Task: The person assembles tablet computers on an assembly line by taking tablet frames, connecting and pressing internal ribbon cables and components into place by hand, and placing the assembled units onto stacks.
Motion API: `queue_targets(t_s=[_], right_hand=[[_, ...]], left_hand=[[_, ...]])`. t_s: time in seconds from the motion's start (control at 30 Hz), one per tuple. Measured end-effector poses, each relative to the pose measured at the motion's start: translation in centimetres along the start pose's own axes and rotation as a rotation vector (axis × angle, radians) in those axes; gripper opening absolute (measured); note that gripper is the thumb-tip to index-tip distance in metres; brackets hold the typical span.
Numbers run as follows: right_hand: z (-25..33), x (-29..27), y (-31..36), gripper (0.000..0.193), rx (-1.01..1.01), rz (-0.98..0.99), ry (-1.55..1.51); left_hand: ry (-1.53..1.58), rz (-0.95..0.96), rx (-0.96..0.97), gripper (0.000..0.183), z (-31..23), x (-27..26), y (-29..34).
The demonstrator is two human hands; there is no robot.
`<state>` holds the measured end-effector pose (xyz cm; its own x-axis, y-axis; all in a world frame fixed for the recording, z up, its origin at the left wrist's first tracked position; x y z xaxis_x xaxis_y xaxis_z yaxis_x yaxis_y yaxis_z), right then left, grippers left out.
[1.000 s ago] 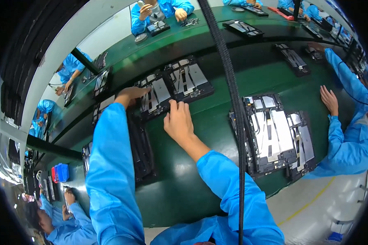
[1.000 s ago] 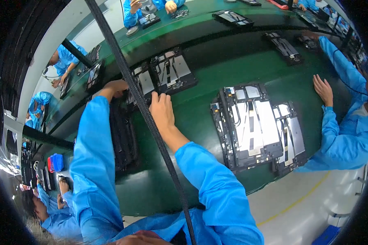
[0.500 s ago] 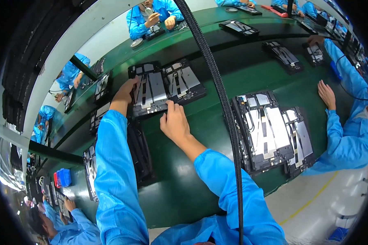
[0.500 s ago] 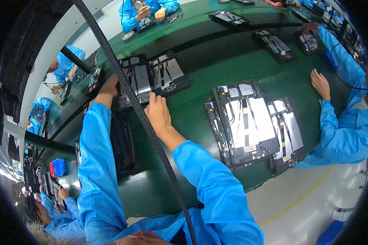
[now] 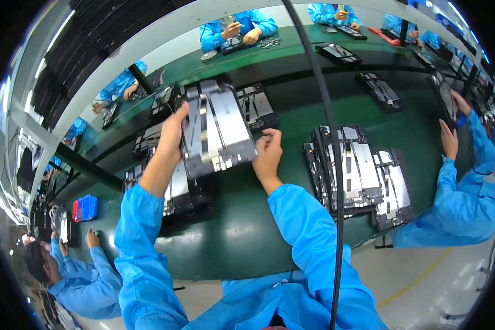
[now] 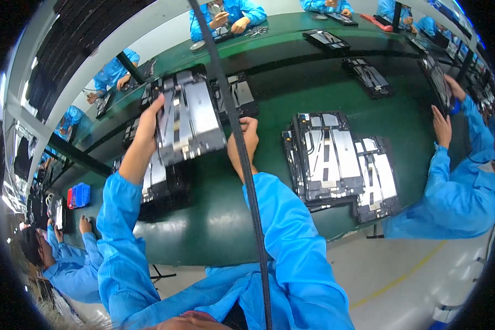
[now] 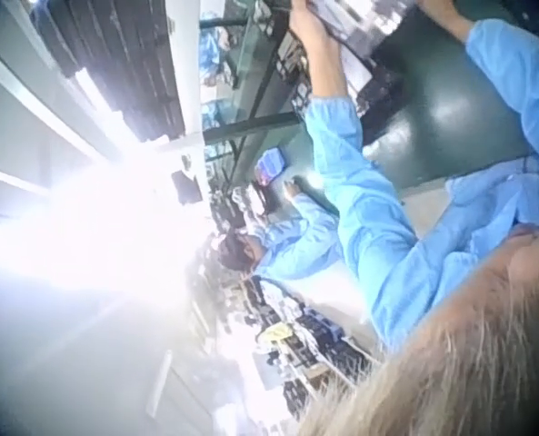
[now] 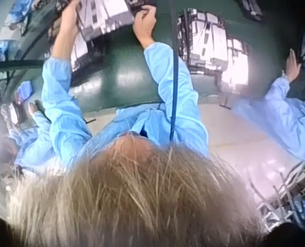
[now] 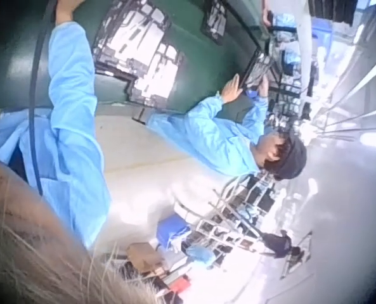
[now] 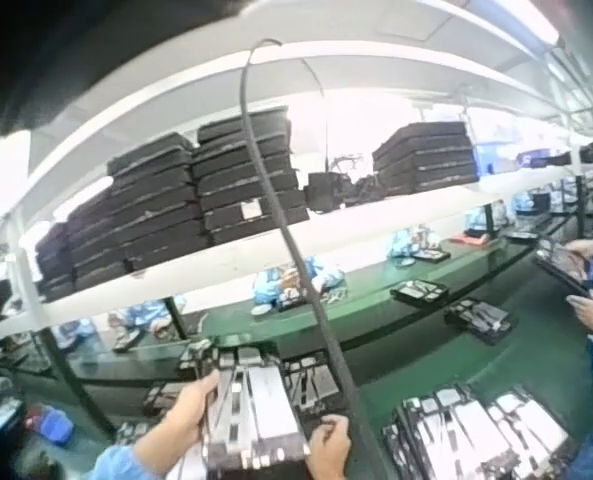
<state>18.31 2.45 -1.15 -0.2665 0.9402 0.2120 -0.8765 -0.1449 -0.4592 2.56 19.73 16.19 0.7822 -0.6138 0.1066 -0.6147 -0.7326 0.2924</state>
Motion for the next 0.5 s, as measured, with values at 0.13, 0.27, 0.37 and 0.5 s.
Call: queue_targets(t_s=[0.13,0.27,0.37,0.5], right_hand=[[-1.0,-4.4,0.8,0.017,0.501,0.214,-0.461],[0.1,-7.4,2.2,0.022,0.615,0.395,-0.628],[2.0,-8.7,2.6,0.028,0.743,0.513,-0.638],[4.3,-9.7,2.4,0.023,0.544,0.578,-0.474]], left_hand=[[0.033,-0.059,-0.063,0.047,8.6,0.5,10.1],[0.063,0.027,-0.172,0.036,14.7,2.8,20.4],[0.038,0.026,-0.181,0.037,20.6,1.6,21.7],[-0.045,0.0,-0.186,0.043,23.3,0.7,20.5]])
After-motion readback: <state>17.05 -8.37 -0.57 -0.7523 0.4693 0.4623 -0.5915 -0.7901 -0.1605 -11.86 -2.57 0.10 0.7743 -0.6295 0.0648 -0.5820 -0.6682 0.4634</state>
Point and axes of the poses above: each hand's wrist, its own y-axis away from the middle knuckle, its own x-axis out of the palm, z = x × y, the point moved 3 cm from there along -y, towards the middle knuckle, and after that the axes turned 9 degrees about -x, right-handed, at the moved point
